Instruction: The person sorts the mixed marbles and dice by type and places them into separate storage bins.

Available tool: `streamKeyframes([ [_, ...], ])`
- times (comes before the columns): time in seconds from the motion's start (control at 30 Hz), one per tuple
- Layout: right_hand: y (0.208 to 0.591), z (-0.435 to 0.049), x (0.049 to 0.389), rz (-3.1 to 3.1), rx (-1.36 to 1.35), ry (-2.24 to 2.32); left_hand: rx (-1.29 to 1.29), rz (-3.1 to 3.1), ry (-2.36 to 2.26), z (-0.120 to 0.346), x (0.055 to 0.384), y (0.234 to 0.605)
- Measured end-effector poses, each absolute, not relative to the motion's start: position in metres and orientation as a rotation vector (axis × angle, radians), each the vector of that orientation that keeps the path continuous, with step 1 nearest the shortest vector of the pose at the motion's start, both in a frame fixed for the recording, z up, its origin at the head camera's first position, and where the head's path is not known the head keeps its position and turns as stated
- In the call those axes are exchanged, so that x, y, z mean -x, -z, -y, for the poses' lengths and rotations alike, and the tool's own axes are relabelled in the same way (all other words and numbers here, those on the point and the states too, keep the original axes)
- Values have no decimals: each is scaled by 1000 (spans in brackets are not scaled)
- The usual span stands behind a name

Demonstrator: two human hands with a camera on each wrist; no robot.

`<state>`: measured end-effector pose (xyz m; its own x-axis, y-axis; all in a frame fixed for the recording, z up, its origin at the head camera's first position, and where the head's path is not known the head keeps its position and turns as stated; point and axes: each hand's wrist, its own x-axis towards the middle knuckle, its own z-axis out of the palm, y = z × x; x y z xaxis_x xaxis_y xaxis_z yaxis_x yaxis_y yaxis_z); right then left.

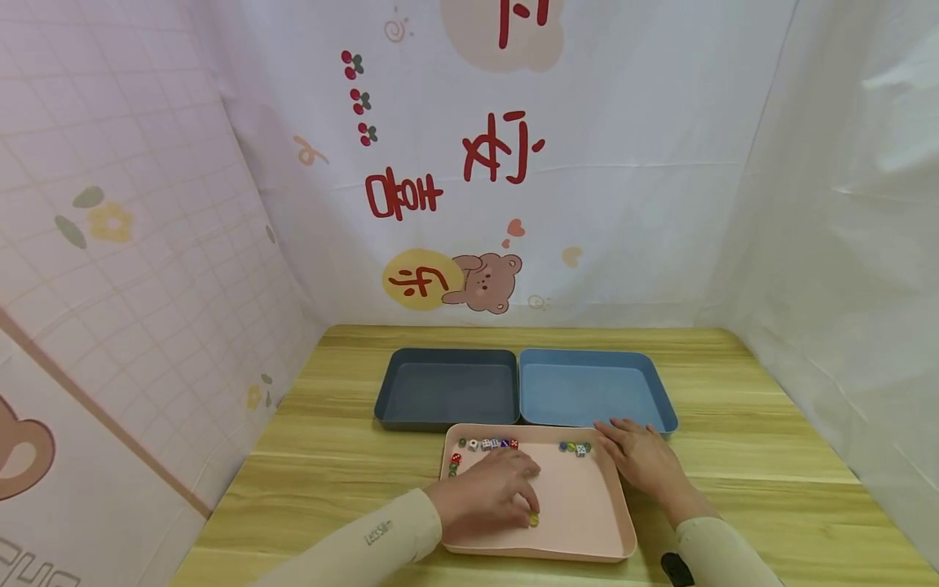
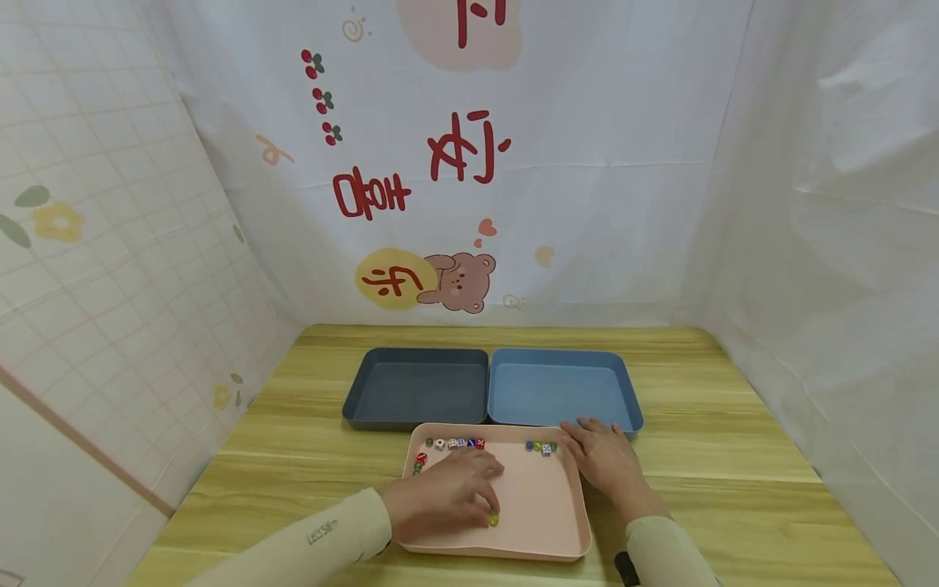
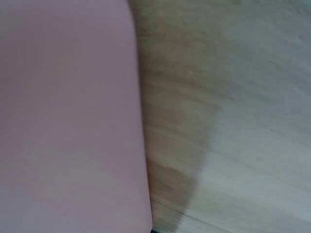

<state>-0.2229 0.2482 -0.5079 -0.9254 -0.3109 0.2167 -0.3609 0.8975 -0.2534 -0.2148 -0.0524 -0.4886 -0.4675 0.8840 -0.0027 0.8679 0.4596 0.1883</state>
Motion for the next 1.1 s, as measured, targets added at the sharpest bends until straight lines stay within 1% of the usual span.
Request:
streamKeyframes([
  [0.17,507,-247,223,2897,-516,-431,-1544,-2566,-293,52,213,492],
  [0.33,507,-246,222,2898,-510,-418,-1606,-2574,-264,49,214,495],
  [0.57,507,-246,222,2897,-501,-413,-1585,-2530,-296,45,212,495],
  [0.8,508,-246,221,2890,-496,-420,-1637,-2552,-245,43,212,498],
  [0.93,509,-247,222,2885,-501,-423,-1589,-2553,-290,44,211,495],
  [1.1,510,-247,223,2882,-509,-429,-1485,-2569,-456,51,215,487],
])
